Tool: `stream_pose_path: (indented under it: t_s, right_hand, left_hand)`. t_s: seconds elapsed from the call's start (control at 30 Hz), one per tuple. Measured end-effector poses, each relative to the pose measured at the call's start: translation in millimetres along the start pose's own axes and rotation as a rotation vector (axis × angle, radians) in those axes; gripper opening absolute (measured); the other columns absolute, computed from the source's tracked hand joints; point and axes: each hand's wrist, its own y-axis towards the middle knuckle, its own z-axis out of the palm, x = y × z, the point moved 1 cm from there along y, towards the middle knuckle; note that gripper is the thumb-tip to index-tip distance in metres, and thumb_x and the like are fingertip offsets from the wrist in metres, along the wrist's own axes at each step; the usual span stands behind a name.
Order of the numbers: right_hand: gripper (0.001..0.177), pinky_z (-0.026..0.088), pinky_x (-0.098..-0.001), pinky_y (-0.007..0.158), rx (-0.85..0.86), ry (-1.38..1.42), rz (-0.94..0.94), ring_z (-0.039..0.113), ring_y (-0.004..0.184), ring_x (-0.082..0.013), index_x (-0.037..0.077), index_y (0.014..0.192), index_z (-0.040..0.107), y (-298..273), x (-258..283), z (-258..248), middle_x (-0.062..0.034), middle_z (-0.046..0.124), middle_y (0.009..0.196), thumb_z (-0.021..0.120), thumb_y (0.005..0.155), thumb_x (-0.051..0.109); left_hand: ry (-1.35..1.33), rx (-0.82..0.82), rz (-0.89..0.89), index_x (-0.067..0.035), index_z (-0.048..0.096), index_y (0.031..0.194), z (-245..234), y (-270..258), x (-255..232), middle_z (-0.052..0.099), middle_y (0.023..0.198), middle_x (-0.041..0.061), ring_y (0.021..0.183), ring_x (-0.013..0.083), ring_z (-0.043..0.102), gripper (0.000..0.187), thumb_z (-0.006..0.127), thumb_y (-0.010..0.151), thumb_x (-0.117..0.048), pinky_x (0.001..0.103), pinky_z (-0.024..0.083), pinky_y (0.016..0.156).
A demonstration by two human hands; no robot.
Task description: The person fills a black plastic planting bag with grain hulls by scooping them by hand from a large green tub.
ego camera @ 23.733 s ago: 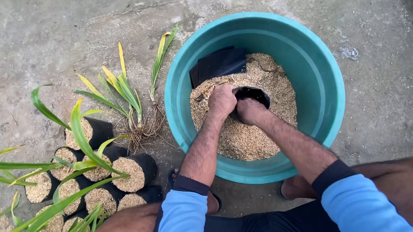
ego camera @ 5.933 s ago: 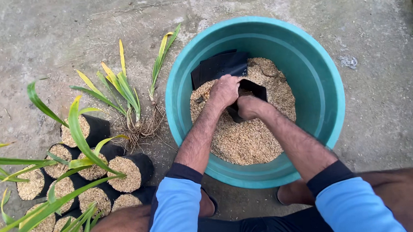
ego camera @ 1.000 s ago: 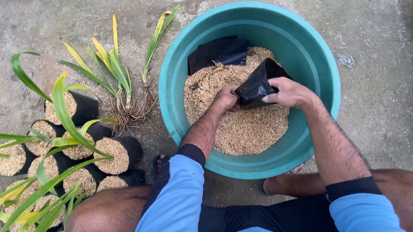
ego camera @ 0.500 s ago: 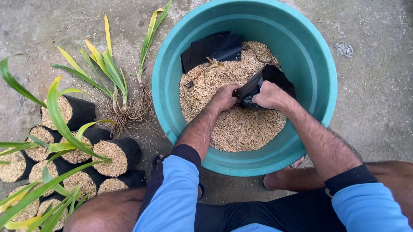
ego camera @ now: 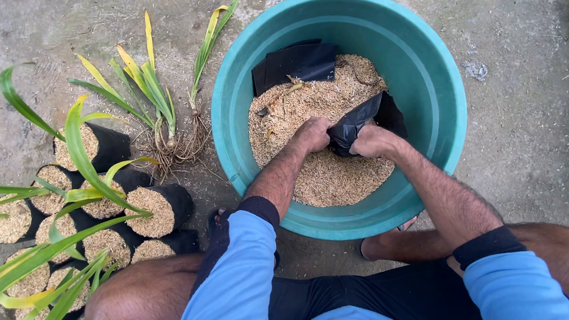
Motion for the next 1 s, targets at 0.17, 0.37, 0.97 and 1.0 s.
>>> stream_pose_path:
  t_s: [0.17,0.37,0.97,1.0]
  right_hand:
    - [0.062,0.052,-0.0473,0.096,0.072,-0.113,0.090,0.067,0.122,-0.0399,-0.003,0.114,0.075,10,-5,0,-0.0255,0.076,0.112,0.078,0.070,0.039]
    - [0.055,0.054,-0.0484,0.090,0.145,-0.167,0.078,0.069,0.117,-0.0384,0.003,0.107,0.080,13,-6,-3,-0.0228,0.076,0.111,0.082,0.064,0.039]
    - [0.055,0.055,-0.0462,0.091,0.241,-0.169,0.071,0.070,0.115,-0.0398,0.002,0.106,0.081,-7,12,-12,-0.0220,0.077,0.113,0.086,0.066,0.041]
    - [0.057,0.055,-0.0456,0.092,0.238,-0.180,0.063,0.070,0.115,-0.0392,0.003,0.106,0.082,-3,6,-12,-0.0222,0.077,0.113,0.087,0.064,0.041]
  left_hand:
    - [0.026,0.023,0.006,-0.013,0.078,0.096,3,-1,-2,0.076,0.095,0.019,0.105,0.0403,0.072,0.030,0.056,0.076,-0.010,0.050,0.059,0.089]
    - [0.048,0.036,0.047,-0.011,0.078,0.096,-1,-8,-9,0.076,0.097,0.021,0.107,0.0433,0.071,0.031,0.053,0.079,-0.007,0.052,0.058,0.092]
    - [0.036,-0.017,-0.010,-0.016,0.077,0.101,12,-1,4,0.076,0.101,0.018,0.111,0.0373,0.071,0.026,0.059,0.086,-0.008,0.046,0.060,0.094]
    - [0.030,-0.033,-0.019,-0.017,0.077,0.098,19,2,5,0.076,0.100,0.017,0.109,0.0369,0.072,0.023,0.056,0.088,-0.012,0.045,0.060,0.091]
